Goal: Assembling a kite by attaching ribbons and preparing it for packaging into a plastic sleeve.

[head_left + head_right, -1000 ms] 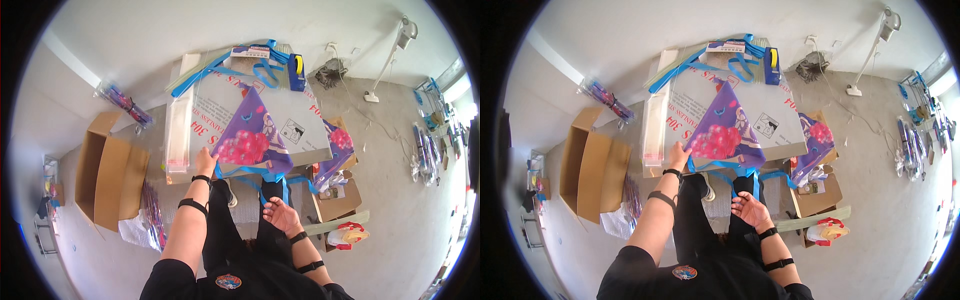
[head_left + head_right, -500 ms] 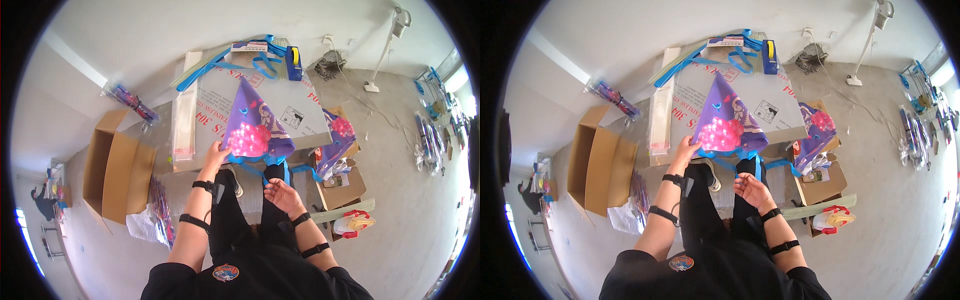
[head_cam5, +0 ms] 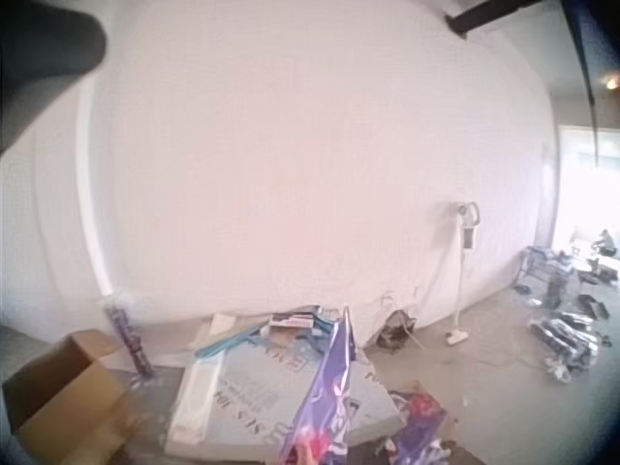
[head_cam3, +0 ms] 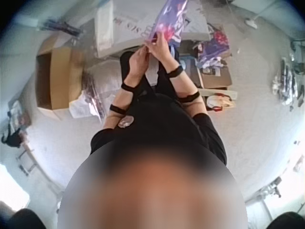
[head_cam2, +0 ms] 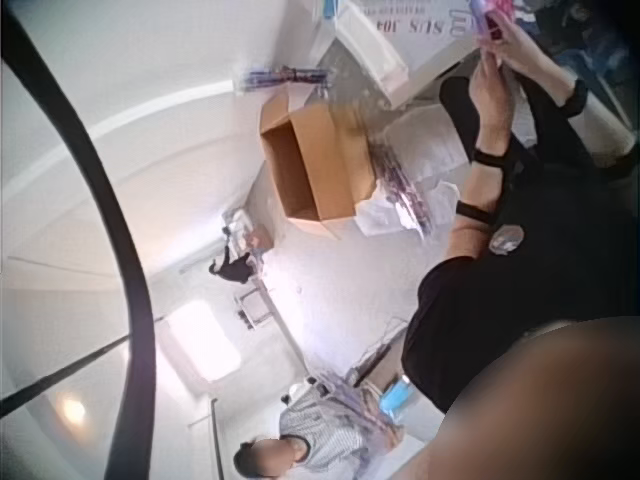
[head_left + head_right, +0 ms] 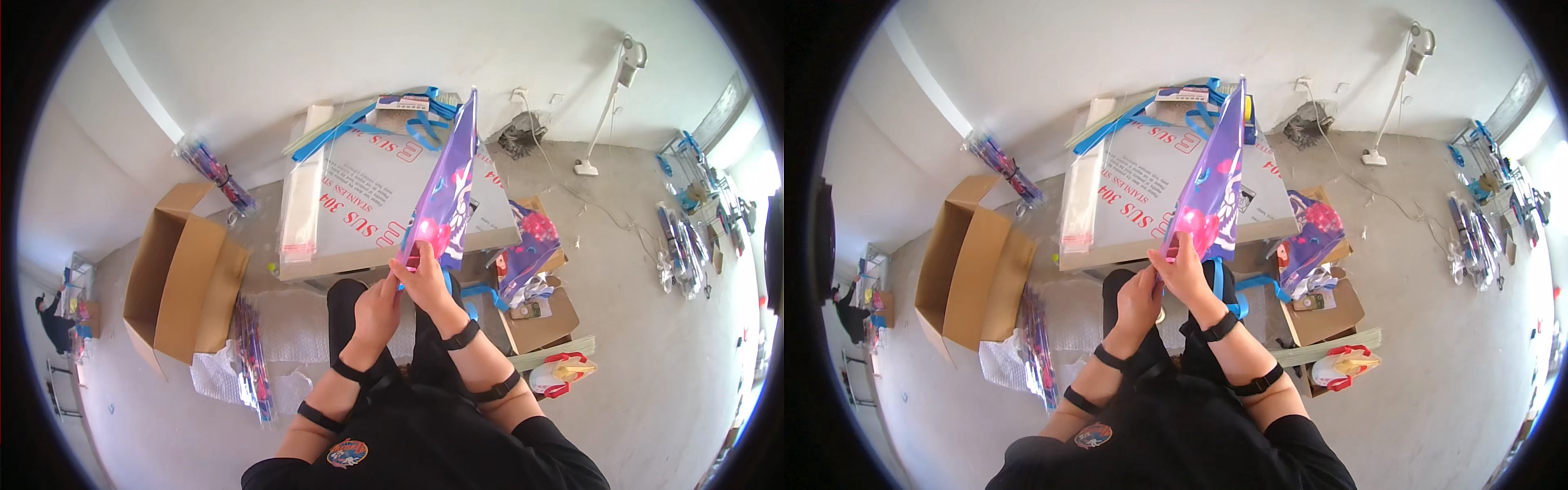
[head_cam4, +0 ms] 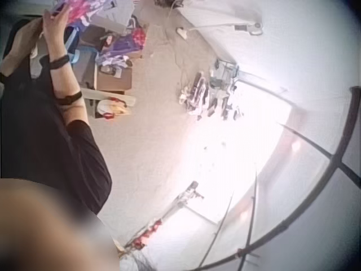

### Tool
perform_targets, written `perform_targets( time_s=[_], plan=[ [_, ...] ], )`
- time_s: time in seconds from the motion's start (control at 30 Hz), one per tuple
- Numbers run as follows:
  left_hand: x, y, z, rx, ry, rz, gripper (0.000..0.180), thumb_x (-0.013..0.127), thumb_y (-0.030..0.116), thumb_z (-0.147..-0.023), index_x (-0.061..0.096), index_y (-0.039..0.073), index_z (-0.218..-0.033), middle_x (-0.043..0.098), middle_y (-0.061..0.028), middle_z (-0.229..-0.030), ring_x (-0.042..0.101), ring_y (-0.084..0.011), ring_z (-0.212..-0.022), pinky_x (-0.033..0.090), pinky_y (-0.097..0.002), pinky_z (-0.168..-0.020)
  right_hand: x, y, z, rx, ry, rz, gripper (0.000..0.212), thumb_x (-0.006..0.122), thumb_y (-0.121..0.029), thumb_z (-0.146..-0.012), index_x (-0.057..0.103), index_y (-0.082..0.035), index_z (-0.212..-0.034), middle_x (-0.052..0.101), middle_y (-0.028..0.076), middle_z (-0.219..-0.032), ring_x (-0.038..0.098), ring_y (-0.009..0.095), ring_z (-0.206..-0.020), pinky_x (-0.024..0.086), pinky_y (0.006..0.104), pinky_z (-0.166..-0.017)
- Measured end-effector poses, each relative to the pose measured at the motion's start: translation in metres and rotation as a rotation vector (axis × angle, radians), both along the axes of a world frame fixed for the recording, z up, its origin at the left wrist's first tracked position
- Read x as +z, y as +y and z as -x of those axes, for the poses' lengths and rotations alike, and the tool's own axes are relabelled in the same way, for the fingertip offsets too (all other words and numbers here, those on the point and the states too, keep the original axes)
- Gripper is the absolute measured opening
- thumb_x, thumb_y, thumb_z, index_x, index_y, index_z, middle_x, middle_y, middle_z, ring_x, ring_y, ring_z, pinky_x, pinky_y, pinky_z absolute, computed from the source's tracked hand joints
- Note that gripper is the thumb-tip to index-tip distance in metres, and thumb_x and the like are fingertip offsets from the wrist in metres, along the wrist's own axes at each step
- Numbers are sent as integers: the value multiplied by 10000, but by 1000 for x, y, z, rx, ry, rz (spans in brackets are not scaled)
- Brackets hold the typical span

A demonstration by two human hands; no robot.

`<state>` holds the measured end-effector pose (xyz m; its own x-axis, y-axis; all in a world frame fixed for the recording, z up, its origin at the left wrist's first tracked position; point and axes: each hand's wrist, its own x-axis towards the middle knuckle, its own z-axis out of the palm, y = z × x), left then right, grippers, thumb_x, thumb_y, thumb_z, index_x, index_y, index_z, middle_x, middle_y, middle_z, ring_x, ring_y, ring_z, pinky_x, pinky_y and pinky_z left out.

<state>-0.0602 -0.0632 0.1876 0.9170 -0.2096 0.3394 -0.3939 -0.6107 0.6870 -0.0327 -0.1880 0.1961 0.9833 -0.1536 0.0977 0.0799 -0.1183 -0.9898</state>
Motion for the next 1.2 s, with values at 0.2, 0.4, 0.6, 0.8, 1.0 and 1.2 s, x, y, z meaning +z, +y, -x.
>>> perform_targets(
  time_s=[0.2,0.4,0.6,0.8,1.0,1.2],
  plan=[
    [39,11,16,-385,-25,136,372,712,134,-771,606,20,-1108,619,-173,-1092,599,-339,-1012,487,-390,-844,6,-44,2,-115,-191,283,272,645,-97,-814,488,-8,-1017,561,160,-770,557,254,-689,454,335,-637],
    [39,55,-48,59,-74,627,437,680,107,-828,517,30,-1226,614,-117,-1116,561,-257,-1109,437,-339,-920,88,-104,35,123,-157,526,191,574,-34,-860,545,-10,-1047,605,164,-798,591,221,-712,471,318,-669],
    [93,76,-92,-204,202,1151,338,657,125,-883,486,76,-1170,571,-7,-855,530,-80,-731,407,-229,-603,130,-165,46,38,-261,795,134,547,-12,-848,585,-10,-977,621,161,-806,621,276,-732,477,325,-671],
    [143,70,-80,-265,139,1320,149,658,106,-880,594,47,-1001,612,-11,-852,564,-63,-725,435,-211,-604,163,-196,59,-98,-225,808,120,559,16,-820,582,-5,-936,613,135,-809,607,244,-738,472,312,-674],
    [152,76,-66,-332,101,1401,153,664,112,-877,610,50,-1005,635,4,-931,570,-48,-782,463,-196,-673,171,-212,60,-170,-283,815,95,577,36,-798,568,19,-891,561,107,-796,554,203,-705,449,286,-665],
    [188,80,-51,-322,6,1406,140,660,109,-881,623,69,-1009,634,16,-952,535,-27,-826,400,-174,-685,172,-208,67,-162,-298,832,106,614,8,-781,577,25,-879,557,111,-762,556,208,-688,443,293,-644]
  ],
)
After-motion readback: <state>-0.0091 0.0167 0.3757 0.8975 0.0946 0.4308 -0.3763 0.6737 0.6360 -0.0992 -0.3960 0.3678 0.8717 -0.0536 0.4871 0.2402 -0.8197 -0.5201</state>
